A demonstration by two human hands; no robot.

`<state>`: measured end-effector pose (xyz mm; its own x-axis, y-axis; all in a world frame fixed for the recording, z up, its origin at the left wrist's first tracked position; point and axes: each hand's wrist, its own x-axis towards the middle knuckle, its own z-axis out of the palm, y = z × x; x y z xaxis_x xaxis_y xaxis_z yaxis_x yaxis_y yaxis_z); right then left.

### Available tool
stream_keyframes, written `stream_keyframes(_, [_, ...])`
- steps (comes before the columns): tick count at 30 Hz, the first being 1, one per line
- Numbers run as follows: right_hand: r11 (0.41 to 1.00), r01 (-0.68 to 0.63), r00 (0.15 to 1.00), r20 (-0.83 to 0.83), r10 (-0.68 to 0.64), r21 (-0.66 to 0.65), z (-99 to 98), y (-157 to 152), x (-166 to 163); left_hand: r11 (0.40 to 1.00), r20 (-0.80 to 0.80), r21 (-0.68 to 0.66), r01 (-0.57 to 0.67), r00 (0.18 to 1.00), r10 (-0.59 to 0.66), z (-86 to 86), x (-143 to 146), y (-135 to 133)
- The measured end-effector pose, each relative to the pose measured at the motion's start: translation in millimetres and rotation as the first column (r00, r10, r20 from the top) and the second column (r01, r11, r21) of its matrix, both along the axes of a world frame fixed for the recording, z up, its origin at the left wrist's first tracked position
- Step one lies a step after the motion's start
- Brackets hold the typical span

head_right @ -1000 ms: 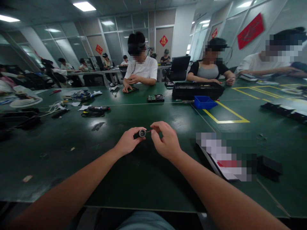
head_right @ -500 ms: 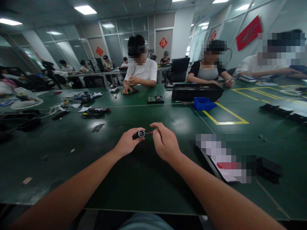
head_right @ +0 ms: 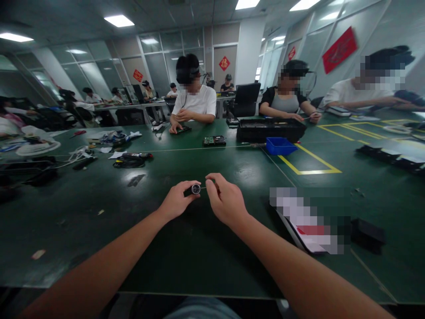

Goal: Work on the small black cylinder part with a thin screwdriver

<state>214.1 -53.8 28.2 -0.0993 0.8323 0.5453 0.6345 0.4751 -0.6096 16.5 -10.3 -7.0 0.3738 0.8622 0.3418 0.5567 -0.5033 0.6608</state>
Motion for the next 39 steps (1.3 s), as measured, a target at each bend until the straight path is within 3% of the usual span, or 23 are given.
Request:
stream_keyframes(21, [1.0, 0.0, 0.998, -0.062, 0.0, -0.012, -4.3, 1.8, -0.7, 1.0, -0.011, -0.006, 0.004, 1.0, -0.004, -0.1, 0.9, -1.5])
stream_keyframes(25, [0.999, -0.025, 0.981, -0.192, 0.017, -0.035, -7.8, 3.1, -2.4, 1.0, -0.001, -0.004, -0.003, 1.0, 0.003, -0.4, 0.4, 0.4])
stream_keyframes(30, [0.99, -0.055, 0.851, -0.525, -0.023, -0.132, -16.6, 14.3, -3.9, 1.0, -0.004, -0.015, -0.021, 1.0, 0.021, -0.6, -1.2, 1.9])
stream_keyframes(37, [0.948, -0.168, 0.602, -0.789, -0.119, -0.271, -27.2, 29.6, 0.5, 0.998, -0.036, 0.022, 0.056, 0.998, -0.055, 4.7, -3.2, 2.5])
stream_keyframes(39, [0.94, -0.17, 0.57, -0.808, -0.15, -0.295, -29.1, 31.2, 1.8, 0.998, -0.069, 0.021, 0.06, 0.996, -0.058, 5.8, -3.5, 3.1])
